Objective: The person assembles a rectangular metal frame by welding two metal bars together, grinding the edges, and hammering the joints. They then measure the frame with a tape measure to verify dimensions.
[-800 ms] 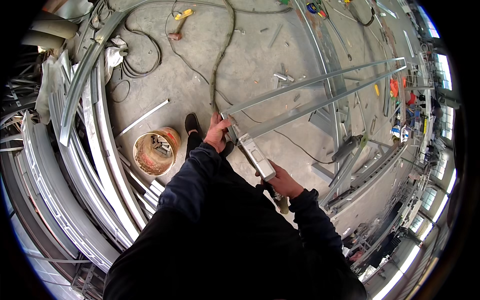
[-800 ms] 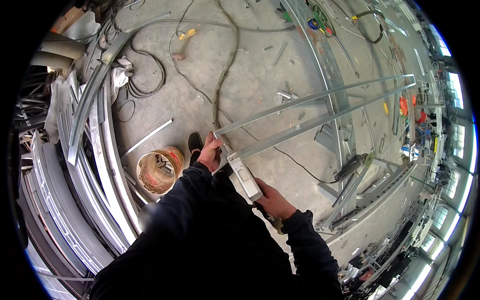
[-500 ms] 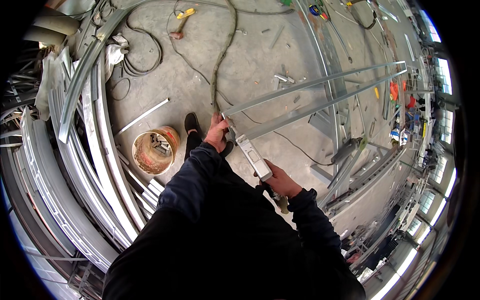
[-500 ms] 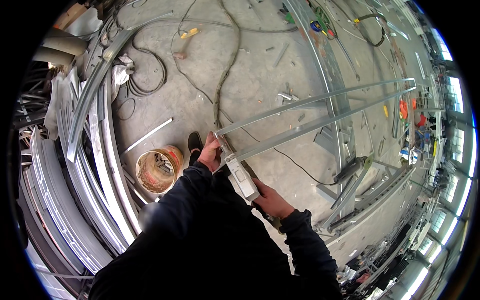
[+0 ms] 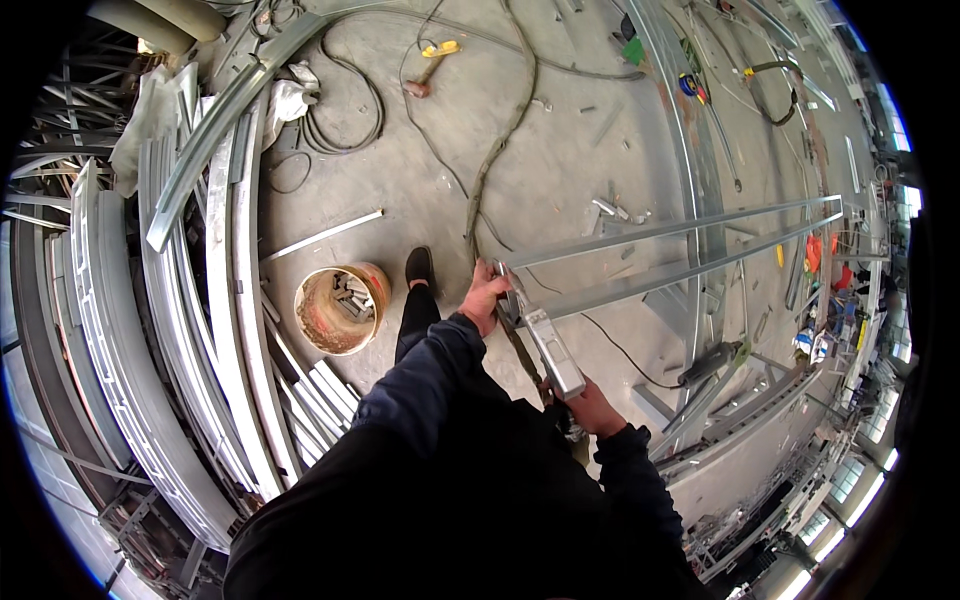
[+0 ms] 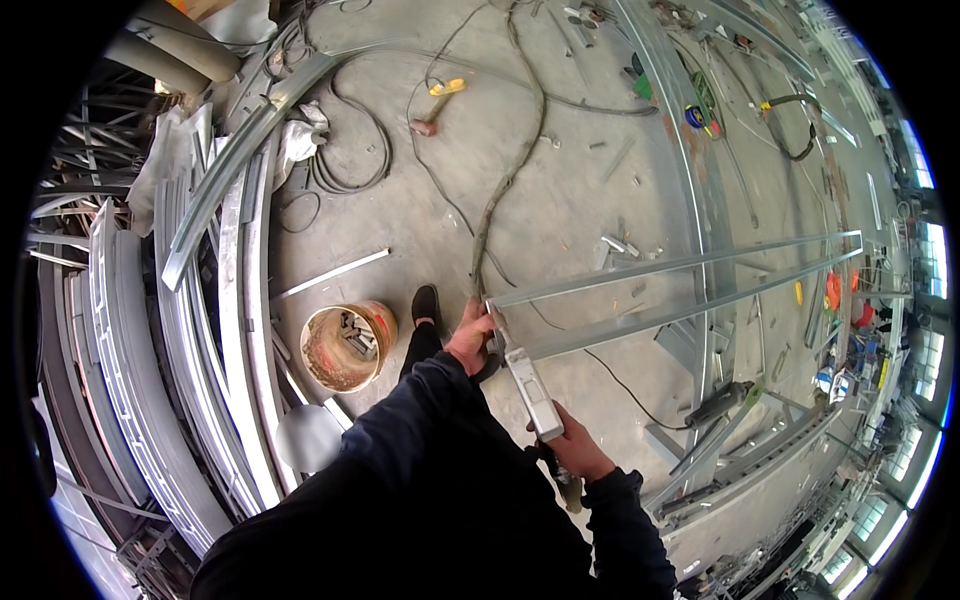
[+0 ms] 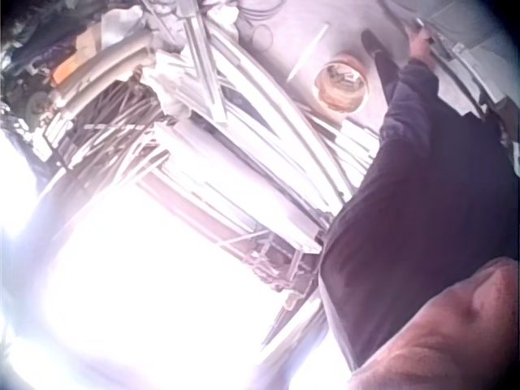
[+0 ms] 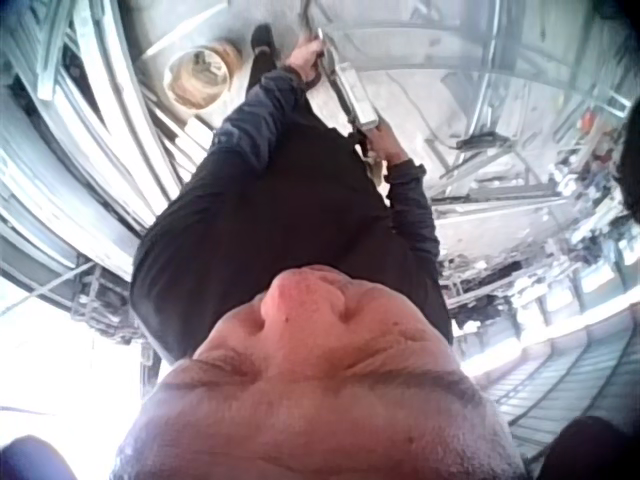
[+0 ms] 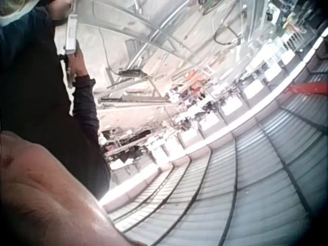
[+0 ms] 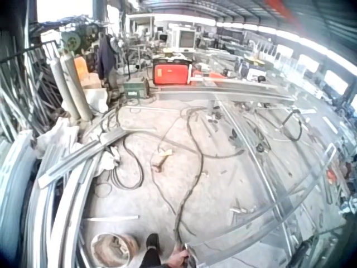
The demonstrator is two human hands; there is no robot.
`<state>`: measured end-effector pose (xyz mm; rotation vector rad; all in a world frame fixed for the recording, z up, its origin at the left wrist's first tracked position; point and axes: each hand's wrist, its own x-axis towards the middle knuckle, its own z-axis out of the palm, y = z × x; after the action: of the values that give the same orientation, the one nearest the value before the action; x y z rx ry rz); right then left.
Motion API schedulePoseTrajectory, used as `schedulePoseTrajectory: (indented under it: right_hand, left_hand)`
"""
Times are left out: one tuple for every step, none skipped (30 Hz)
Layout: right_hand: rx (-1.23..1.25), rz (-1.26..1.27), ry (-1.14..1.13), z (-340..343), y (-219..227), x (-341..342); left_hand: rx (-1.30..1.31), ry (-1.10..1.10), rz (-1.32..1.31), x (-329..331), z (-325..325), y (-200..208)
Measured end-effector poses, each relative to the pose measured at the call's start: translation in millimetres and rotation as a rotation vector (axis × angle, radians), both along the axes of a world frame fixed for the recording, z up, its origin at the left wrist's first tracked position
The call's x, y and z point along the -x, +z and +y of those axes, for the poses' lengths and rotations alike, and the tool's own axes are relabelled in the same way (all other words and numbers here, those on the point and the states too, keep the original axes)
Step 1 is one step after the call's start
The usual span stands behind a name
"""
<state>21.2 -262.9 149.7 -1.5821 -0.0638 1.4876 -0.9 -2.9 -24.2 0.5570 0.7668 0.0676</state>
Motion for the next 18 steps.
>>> schedulePoseTrajectory:
  right_hand:
    - [0.002, -0.017, 0.013, -1, 2, 0]
    - [-0.005, -0.025, 0.045, -4, -2, -1]
    - [-0.004, -0.032, 0.050, -2, 0, -1]
    - [-0.003, -0.038, 0.055, -1, 4, -2]
    - [-0.001, -0.044, 0.058, 1, 8, -3]
    - [0.000, -0.037, 0.052, 3, 11, -4]
    - [0.000, -0.030, 0.045, 6, 15, -5]
    - [0.001, -0.022, 0.037, 9, 16, -6]
    - [-0.002, -0.029, 0.043, 10, 17, -7]
    - [-0.006, -0.037, 0.050, 12, 17, -7]
    - [-0.009, -0.044, 0.056, 12, 16, -7]
    - [-0.010, -0.019, 0.044, 11, 14, -7]
    - [-0.014, -0.027, 0.042, 10, 13, -6]
    - [-0.018, -0.035, 0.041, 10, 13, -6]
    - [-0.025, -0.041, 0.041, 11, 13, -6]
    - [-0.023, -0.044, 0.051, 11, 12, -7]
    - [-0.022, -0.047, 0.061, 10, 10, -8]
    - [-0.022, -0.051, 0.071, 10, 9, -8]
  left_hand:
    - [0.001, 0.002, -0.006, 0, 0, 1]
    - [0.006, 0.009, -0.011, -1, 1, 1]
    - [0.017, 0.017, -0.013, 0, -1, 1]
    - [0.028, 0.024, -0.015, 0, -2, 1]
    - [0.039, 0.030, -0.017, -1, -1, 1]
    - [0.038, 0.016, -0.018, -1, -1, -2]
    - [0.037, 0.002, -0.020, 0, 0, -5]
    - [0.037, -0.013, -0.021, 1, 1, -7]
    - [0.053, -0.014, -0.024, 1, 1, -10]
    - [0.068, -0.015, -0.028, 2, 1, -13]
    - [0.084, -0.016, -0.031, 2, 0, -16]
    - [0.081, 0.028, -0.015, 1, -1, -11]
    - [0.085, 0.040, 0.006, 0, -3, -6]
    - [0.089, 0.052, 0.027, -1, -4, -2]
    - [0.090, 0.067, 0.049, -1, -4, -2]
    - [0.089, 0.048, 0.033, 0, -3, -2]
    - [0.088, 0.029, 0.017, -1, -1, -3]
    - [0.086, 0.010, 0.001, 0, 0, -5]
